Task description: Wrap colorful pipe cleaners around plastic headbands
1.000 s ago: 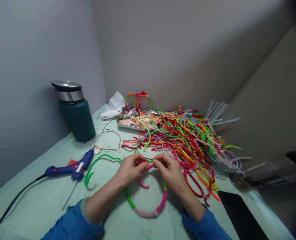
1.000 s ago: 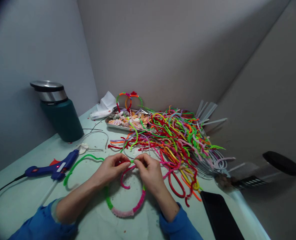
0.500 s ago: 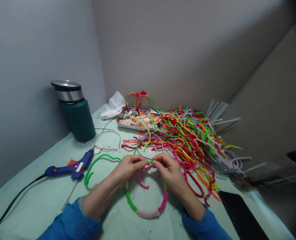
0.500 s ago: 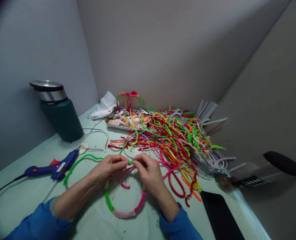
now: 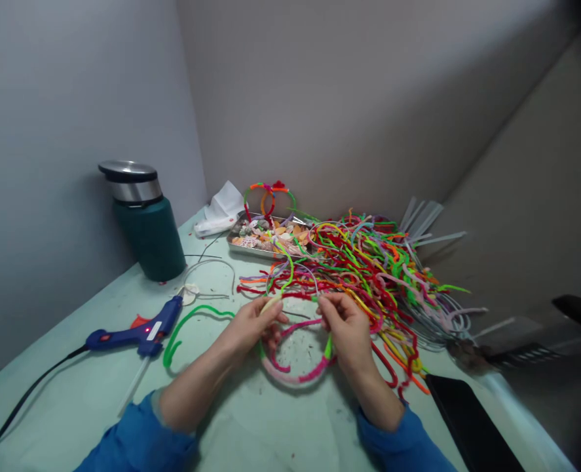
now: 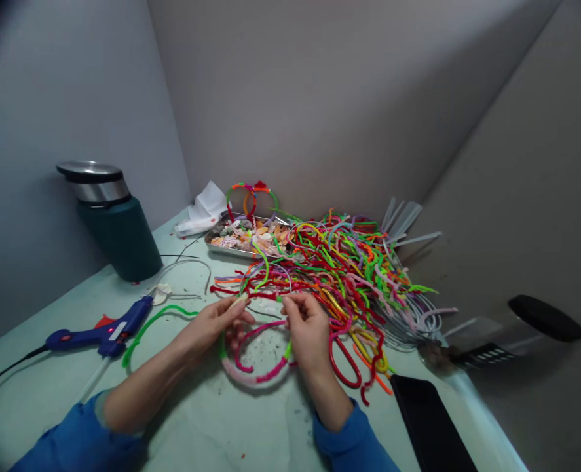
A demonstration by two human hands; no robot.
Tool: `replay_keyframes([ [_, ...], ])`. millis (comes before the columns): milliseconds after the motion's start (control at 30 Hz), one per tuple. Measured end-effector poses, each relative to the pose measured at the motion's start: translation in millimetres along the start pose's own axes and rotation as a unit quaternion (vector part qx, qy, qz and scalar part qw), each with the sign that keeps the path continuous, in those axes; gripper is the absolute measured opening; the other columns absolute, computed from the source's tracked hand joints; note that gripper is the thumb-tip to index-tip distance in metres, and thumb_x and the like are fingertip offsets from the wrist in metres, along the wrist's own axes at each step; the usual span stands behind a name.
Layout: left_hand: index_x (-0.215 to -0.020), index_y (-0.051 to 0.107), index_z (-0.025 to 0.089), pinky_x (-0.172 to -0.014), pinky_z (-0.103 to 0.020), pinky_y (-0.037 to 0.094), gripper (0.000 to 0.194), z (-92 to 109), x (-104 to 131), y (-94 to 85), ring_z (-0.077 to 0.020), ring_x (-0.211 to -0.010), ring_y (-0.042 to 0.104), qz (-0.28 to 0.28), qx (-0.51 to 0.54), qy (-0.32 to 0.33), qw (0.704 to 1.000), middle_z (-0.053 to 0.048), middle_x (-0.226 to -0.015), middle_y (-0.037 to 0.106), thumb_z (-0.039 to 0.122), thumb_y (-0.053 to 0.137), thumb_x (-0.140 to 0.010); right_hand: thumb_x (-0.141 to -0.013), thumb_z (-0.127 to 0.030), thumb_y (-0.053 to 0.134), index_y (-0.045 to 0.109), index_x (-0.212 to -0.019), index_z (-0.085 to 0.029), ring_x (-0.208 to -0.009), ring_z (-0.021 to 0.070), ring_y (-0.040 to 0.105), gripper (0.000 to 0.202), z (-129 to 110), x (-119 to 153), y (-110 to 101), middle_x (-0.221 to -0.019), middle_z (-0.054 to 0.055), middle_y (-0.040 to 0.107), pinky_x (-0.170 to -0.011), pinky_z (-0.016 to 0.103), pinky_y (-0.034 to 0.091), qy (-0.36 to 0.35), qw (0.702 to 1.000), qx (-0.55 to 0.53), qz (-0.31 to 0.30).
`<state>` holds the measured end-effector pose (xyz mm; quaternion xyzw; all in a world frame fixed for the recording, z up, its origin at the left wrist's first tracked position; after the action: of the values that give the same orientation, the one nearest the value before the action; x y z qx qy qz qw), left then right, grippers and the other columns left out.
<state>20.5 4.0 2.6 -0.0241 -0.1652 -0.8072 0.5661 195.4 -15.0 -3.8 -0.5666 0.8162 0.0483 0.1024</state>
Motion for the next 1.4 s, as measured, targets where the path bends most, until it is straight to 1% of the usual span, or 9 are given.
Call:
replay_keyframes([
  [100, -0.094, 0.055, 0.014, -0.053, -0.025, 0.051, 0.032, 0.2, -0.7, -2.2, -0.0132, -0.061, 0.061, -0.012, 0.059, -0.011, 0.998, -0.008, -0.089, 0.065, 0.039, 0.063, -0.077, -0.076, -0.037, 0.063, 0.060, -0.081, -0.017, -0.053, 0.0105, 0.047, 0.020, 1.7, -6.1, -7.1, -0.063, -0.003, 0.056, -0.050, 0.022, 0.038, 0.003, 0.992, -0.037, 0.120],
  [167, -0.096, 0.055, 0.013, -0.055, -0.026, 0.052, 0.030, 0.7, -1.9, -4.6, -0.0138, -0.063, 0.062, -0.022, 0.058, -0.011, 0.998, -0.009, -0.087, 0.065, 0.035, 0.064, -0.077, -0.075, -0.038, 0.064, 0.059, -0.080, -0.017, -0.053, 0.0107, 0.047, 0.023, 1.5, -8.1, -8.9, -0.061, -0.003, 0.055, -0.050, 0.022, 0.038, 0.010, 0.990, -0.042, 0.132],
  [367, -0.092, 0.060, 0.010, -0.037, -0.016, 0.037, 0.030, 1.4, -7.6, -15.2, -0.0058, -0.038, 0.044, 0.032, 0.043, 0.045, 0.998, -0.001, -0.059, 0.059, 0.038, 0.056, -0.081, -0.080, -0.053, 0.053, 0.057, -0.075, -0.017, -0.044, 0.0093, 0.046, 0.036, -1.0, -3.6, -0.4, -0.062, -0.001, 0.059, -0.041, 0.021, 0.034, 0.103, 0.992, -0.031, -0.059],
  [600, -0.071, 0.055, 0.014, -0.031, -0.015, 0.018, 0.027, 4.9, -5.6, -18.0, -0.0026, -0.032, 0.028, 0.048, -0.008, 0.072, 0.996, 0.007, -0.047, 0.045, 0.040, 0.058, -0.078, -0.084, -0.050, 0.048, 0.056, -0.074, -0.017, -0.043, 0.0080, 0.048, 0.035, -12.4, 0.6, -1.0, -0.060, -0.001, 0.060, -0.042, 0.019, 0.033, 0.118, 0.961, -0.028, -0.247],
  [733, -0.075, 0.052, 0.016, -0.031, -0.015, 0.014, 0.025, 6.2, -4.4, -15.6, -0.0021, -0.030, 0.024, 0.026, -0.021, 0.048, 0.998, 0.009, -0.047, 0.042, 0.040, 0.058, -0.078, -0.085, -0.050, 0.047, 0.056, -0.076, -0.017, -0.041, 0.0081, 0.045, 0.035, -11.2, 1.8, -0.3, -0.056, -0.002, 0.057, -0.039, 0.019, 0.032, 0.121, 0.959, -0.015, -0.255],
  [967, -0.073, 0.052, 0.015, -0.037, -0.016, 0.031, 0.032, 6.6, -4.4, -9.5, -0.0045, -0.037, 0.041, 0.019, -0.030, 0.073, 0.997, 0.003, -0.056, 0.054, 0.046, 0.057, -0.078, -0.085, -0.052, 0.045, 0.056, -0.083, -0.016, -0.035, 0.0074, 0.042, 0.038, 0.9, 1.8, 7.9, -0.049, -0.004, 0.053, -0.036, 0.018, 0.029, 0.101, 0.986, -0.024, -0.134],
  [1200, -0.067, 0.047, 0.015, -0.033, -0.015, 0.028, 0.025, 16.8, -1.6, -22.1, -0.0023, -0.033, 0.024, 0.037, 0.097, 0.090, 0.991, 0.008, -0.048, 0.041, 0.034, 0.060, -0.079, -0.086, -0.042, 0.044, 0.055, -0.062, -0.016, -0.037, 0.0080, 0.045, 0.037, 0.1, -6.4, -10.6, -0.045, -0.002, 0.054, -0.036, 0.017, 0.030, 0.095, 0.970, 0.086, -0.206],
  [1300, -0.067, 0.047, 0.015, -0.033, -0.015, 0.028, 0.020, 29.6, 4.0, -28.9, -0.0021, -0.034, 0.024, 0.009, 0.190, 0.114, 0.975, 0.008, -0.048, 0.038, 0.025, 0.059, -0.080, -0.082, -0.029, 0.046, 0.056, -0.064, -0.015, -0.041, 0.0080, 0.052, 0.025, 3.1, -1.5, -4.7, -0.057, 0.000, 0.062, -0.037, 0.017, 0.031, 0.118, 0.936, 0.122, -0.309],
  [1400, -0.079, 0.054, 0.012, -0.033, -0.014, 0.027, 0.007, 40.9, 10.4, -34.0, -0.0021, -0.034, 0.025, -0.004, 0.269, 0.131, 0.954, 0.008, -0.050, 0.037, 0.018, 0.054, -0.081, -0.081, -0.025, 0.043, 0.058, -0.066, -0.015, -0.045, 0.0088, 0.055, 0.023, 5.8, -5.2, 9.8, -0.062, 0.002, 0.064, -0.039, 0.017, 0.033, 0.092, 0.936, 0.153, -0.304],
])
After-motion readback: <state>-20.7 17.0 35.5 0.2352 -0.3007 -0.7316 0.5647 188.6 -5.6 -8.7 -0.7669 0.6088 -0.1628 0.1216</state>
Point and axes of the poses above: each hand's wrist, its own x-axis away from the middle knuckle, its own y-axis out of the palm, z = x × y, the point moved 1 cm from there along -x, towards the middle knuckle
